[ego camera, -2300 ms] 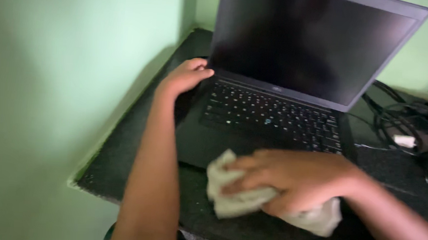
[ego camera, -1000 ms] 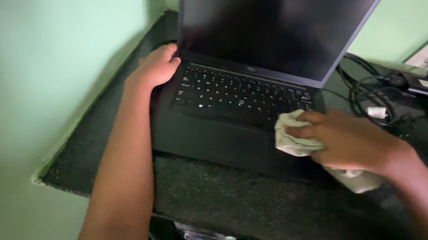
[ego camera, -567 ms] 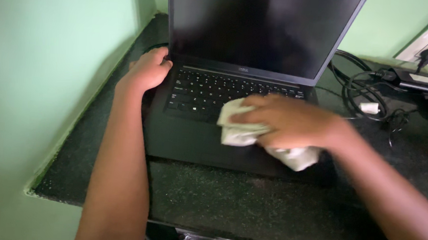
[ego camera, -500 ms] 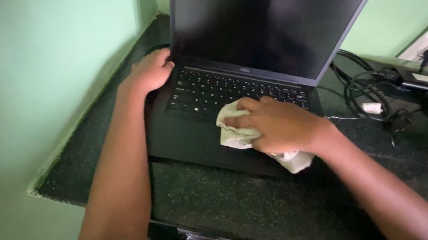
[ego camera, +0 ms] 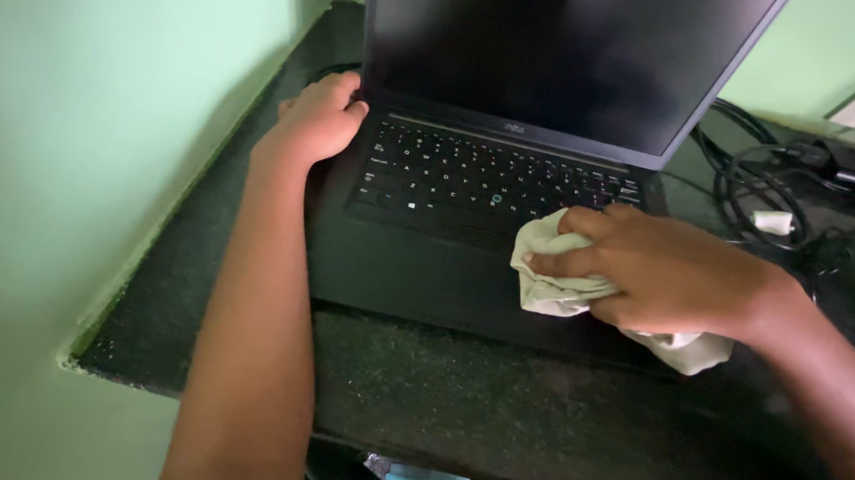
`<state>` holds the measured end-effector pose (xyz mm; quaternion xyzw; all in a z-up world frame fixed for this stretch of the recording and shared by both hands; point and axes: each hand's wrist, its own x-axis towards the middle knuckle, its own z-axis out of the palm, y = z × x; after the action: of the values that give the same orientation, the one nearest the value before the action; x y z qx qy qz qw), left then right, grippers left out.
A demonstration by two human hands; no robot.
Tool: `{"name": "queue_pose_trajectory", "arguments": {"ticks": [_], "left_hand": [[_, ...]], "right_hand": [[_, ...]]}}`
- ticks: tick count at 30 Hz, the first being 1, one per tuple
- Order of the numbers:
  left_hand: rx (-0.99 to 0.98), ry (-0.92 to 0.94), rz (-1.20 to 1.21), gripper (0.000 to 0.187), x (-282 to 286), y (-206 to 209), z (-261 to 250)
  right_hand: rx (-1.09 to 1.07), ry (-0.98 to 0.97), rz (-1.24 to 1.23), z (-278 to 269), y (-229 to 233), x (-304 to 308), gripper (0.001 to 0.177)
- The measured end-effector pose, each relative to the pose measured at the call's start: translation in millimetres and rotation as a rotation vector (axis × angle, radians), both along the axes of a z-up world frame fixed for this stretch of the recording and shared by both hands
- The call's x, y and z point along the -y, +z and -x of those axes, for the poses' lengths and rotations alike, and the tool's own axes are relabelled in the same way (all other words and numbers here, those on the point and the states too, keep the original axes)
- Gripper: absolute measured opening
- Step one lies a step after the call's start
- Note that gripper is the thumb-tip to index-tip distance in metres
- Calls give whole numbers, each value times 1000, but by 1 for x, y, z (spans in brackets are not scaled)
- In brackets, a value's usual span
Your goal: The person cleans a laptop and a computer mouse using a cloth and a cotton swab. They wipe the laptop screen, keyboard, and touchpad, then use the swab to clean between the keys. Finally, they clean the mouse with the swab.
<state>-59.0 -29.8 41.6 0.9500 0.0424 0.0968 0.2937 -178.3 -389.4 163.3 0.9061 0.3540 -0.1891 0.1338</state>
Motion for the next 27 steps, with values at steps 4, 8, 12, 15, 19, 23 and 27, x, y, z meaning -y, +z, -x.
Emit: {"name": "queue_pose_trajectory", "arguments": {"ticks": [4, 8, 12, 15, 19, 23, 27], "left_hand": [[-4, 2, -11, 41, 2, -1, -3], [62, 2, -5, 40, 0, -6, -5], [64, 11, -48, 40, 0, -10, -7], [10, -1, -48, 47, -6, -5, -6], [-24, -25, -82, 50, -4, -4, -7], [13, -11, -103, 52, -5, 0, -7], [-18, 7, -82, 46, -5, -1, -5]], "right_hand": [[-68, 21, -84, -6, -4, -1, 74], [-30, 91, -108, -5, -4, -15, 81], [-4, 179, -146, -3, -4, -44, 74], [25, 192, -161, 6, 0, -56, 75], [43, 190, -166, 16, 1, -36, 78], [-13, 12, -105, 25, 6, 38, 80], [-80, -420, -161, 20, 26, 135, 98]]}}
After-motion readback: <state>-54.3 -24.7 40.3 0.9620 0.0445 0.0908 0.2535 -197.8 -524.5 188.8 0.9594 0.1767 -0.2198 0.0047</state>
